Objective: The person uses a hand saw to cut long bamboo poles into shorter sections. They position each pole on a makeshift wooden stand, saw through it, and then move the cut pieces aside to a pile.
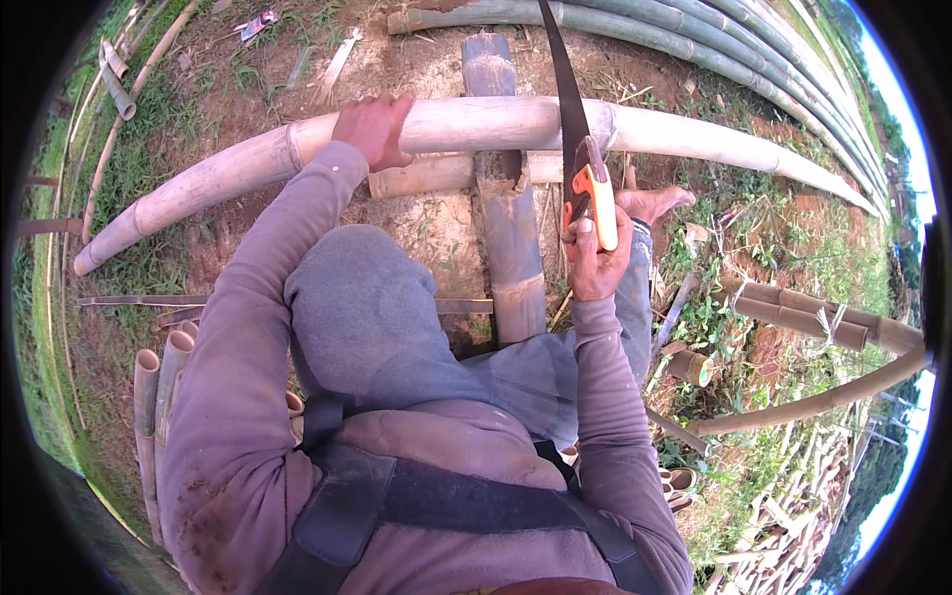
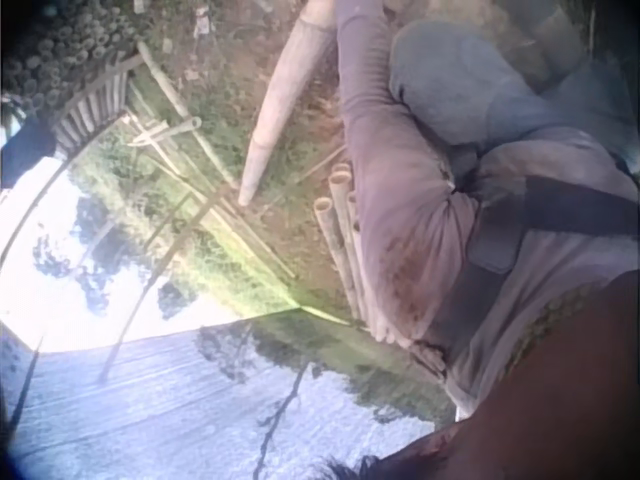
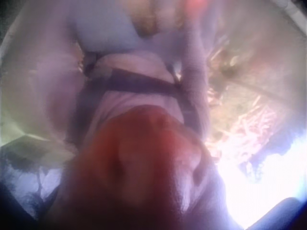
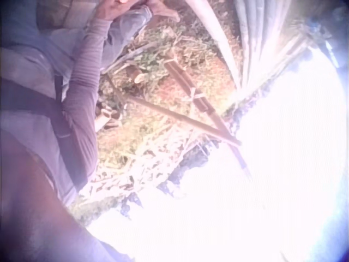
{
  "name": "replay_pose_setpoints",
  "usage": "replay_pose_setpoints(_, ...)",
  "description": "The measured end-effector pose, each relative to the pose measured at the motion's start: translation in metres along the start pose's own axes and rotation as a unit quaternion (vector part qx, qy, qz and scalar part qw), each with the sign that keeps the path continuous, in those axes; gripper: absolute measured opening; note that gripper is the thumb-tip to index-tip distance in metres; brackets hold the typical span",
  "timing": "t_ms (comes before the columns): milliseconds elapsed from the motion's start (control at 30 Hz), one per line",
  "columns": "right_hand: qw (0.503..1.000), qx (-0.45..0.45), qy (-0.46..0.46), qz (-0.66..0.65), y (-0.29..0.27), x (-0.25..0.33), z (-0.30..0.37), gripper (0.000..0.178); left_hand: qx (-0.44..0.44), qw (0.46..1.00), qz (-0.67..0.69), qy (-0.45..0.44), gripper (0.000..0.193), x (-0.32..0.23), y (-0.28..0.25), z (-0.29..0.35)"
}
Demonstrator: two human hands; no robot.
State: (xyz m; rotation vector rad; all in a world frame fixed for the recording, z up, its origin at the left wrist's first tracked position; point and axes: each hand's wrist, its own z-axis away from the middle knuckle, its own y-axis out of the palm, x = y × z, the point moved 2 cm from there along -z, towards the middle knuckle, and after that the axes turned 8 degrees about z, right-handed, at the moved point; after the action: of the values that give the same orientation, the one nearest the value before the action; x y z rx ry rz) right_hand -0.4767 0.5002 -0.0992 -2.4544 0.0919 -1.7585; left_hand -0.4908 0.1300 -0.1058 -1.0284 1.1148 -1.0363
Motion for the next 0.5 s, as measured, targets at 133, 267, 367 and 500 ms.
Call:
replay_pose_setpoints(133,0.996,-0.006,0.07,0.055,0.007,0.039,-0.05,0.029,0.003,1.0,-0.014,-0.008,0.098,0.003,-0.001,-0.001)
replay_pose_setpoints(267,0.992,-0.015,0.1,0.076,0.001,0.059,-0.054,0.024,0.016,1.0,-0.012,-0.003,0.098,0.001,-0.007,-0.002)
replay_pose_setpoints(367,0.989,-0.039,0.097,0.107,-0.047,0.058,0.04,0.02,0.01,1.0,-0.007,0.001,0.099,0.01,-0.002,-0.003)
replay_pose_setpoints(500,0.985,-0.069,0.039,0.153,-0.095,0.069,0.135,0.029,0.002,1.0,-0.023,0.0,0.102,0.009,0.003,-0.001)
